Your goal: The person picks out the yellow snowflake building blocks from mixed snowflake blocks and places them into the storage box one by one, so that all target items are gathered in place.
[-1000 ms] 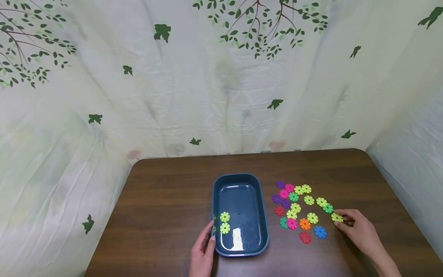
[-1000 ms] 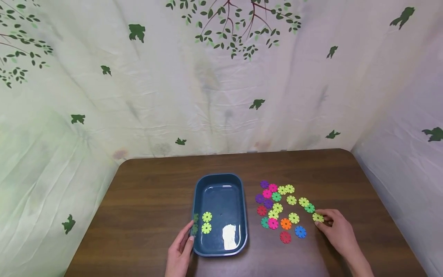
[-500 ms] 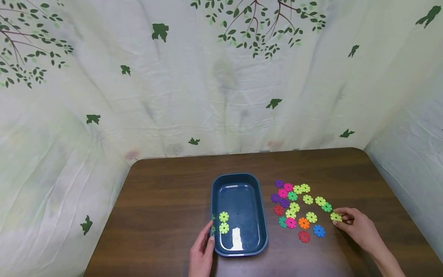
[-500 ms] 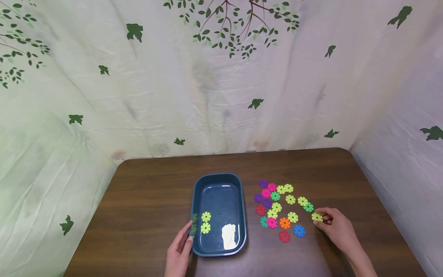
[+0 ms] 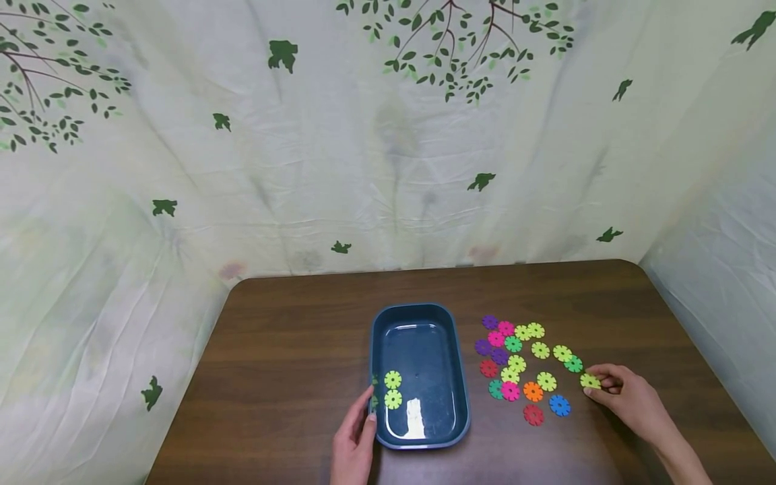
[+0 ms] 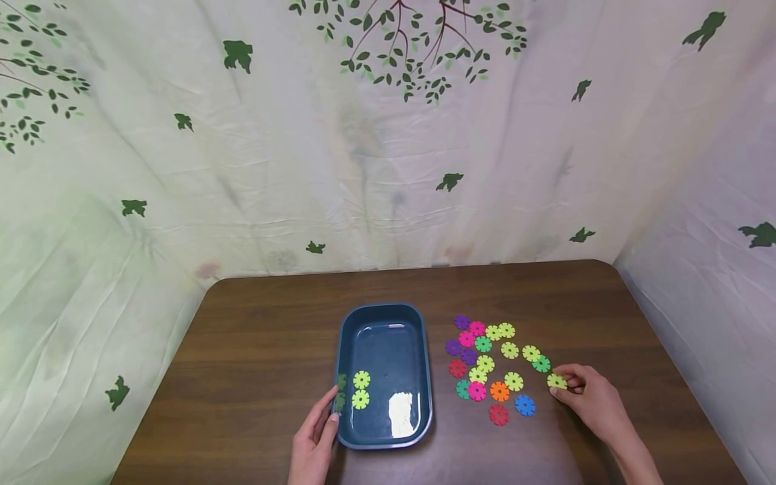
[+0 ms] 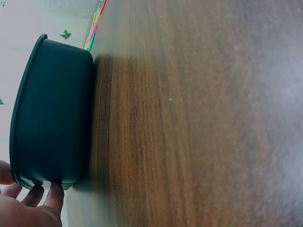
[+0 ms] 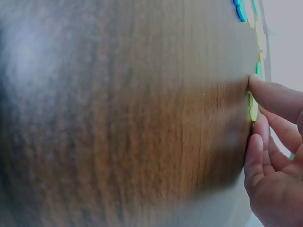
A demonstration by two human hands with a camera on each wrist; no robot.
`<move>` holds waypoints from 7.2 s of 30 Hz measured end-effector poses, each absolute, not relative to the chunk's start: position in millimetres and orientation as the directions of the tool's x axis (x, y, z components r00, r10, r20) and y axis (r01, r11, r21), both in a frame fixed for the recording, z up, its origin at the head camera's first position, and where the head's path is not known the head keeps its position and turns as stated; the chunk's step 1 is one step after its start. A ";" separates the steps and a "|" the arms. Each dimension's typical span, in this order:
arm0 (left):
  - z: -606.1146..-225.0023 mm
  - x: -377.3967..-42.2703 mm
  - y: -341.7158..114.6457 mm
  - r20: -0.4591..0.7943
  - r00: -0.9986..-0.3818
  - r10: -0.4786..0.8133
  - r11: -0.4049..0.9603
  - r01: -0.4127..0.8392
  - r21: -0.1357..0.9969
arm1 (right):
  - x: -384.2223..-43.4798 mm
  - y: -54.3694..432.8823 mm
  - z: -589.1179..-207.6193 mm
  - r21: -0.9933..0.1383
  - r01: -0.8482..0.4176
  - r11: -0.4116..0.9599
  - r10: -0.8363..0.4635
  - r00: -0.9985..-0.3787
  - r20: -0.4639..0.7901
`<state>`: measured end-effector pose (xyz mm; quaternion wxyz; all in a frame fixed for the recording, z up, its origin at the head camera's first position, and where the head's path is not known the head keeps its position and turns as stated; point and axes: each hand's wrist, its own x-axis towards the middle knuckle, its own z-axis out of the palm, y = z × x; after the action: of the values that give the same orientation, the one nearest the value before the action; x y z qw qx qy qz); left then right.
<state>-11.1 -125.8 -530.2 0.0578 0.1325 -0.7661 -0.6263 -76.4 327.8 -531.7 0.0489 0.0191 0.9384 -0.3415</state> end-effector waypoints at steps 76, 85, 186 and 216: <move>-527.7 -8.0 -127.3 -0.077 -0.964 -0.256 0.124 -0.112 0.986 | -85.6 192.2 -494.0 -0.785 -0.068 0.616 -0.002 -0.996 0.084; -527.5 -9.1 -127.5 -0.072 -0.963 -0.259 0.122 -0.106 0.987 | -93.3 172.2 -483.8 -0.823 -0.067 0.565 -0.017 -0.997 0.070; -532.3 -9.0 -125.7 -0.084 -0.960 -0.266 0.153 -0.128 0.980 | -184.1 22.8 -509.6 -0.801 -0.248 0.545 -0.544 -0.831 -0.113; -532.1 -7.8 -122.9 -0.056 -0.958 -0.282 0.149 -0.102 0.984 | -185.0 35.5 -497.8 -0.883 -0.139 0.448 -0.492 -0.863 -0.114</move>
<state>-7.8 -122.9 -532.1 0.0703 0.1270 -0.7547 -0.6399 -185.0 35.5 -497.8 0.1802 -0.1899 0.8316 -0.4897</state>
